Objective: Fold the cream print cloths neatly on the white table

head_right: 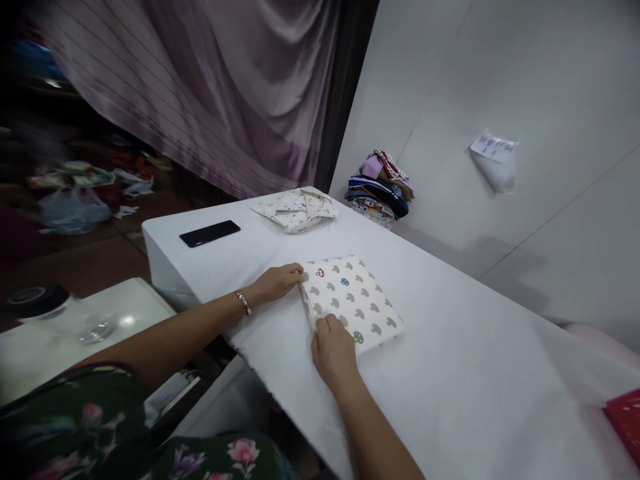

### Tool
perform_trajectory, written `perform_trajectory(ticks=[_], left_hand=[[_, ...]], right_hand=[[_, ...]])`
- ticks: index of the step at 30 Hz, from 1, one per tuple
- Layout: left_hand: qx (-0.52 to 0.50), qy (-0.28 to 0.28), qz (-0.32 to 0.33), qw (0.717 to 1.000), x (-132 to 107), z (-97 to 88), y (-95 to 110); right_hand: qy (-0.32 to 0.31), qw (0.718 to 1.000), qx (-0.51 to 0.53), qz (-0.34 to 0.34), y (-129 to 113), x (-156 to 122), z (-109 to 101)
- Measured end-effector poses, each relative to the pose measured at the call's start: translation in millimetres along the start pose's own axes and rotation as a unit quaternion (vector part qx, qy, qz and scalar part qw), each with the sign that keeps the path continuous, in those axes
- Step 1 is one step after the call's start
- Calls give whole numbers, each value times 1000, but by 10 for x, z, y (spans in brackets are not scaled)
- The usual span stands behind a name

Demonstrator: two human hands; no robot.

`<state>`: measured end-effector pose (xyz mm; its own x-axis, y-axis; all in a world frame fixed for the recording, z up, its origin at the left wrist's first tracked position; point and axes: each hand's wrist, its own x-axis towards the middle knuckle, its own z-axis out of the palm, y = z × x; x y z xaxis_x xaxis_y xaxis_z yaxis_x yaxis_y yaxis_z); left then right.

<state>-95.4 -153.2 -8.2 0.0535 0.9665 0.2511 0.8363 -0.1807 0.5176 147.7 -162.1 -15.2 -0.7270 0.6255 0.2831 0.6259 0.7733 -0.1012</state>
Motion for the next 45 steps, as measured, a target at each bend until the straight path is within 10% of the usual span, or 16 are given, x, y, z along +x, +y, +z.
perform_trajectory(ticks=[13, 19, 30, 34, 40, 45], left_hand=[[22, 25, 9, 999, 47, 59, 0], [54, 119, 39, 991, 183, 41, 287], [129, 64, 22, 989, 247, 614, 437], [157, 64, 30, 985, 225, 642, 384], [152, 70, 33, 985, 249, 649, 379], [165, 71, 29, 983, 250, 653, 382]], right_hand=[[-8, 1000, -5, -13, -8, -1, -30], [-15, 1000, -9, -13, -30, 10, -43], [-25, 998, 52, -6, -59, 40, -144], [-12, 981, 191, 3, 211, 107, -299], [143, 949, 128, 248, 1098, 7, -434], [87, 935, 112, 324, 1496, -172, -234]])
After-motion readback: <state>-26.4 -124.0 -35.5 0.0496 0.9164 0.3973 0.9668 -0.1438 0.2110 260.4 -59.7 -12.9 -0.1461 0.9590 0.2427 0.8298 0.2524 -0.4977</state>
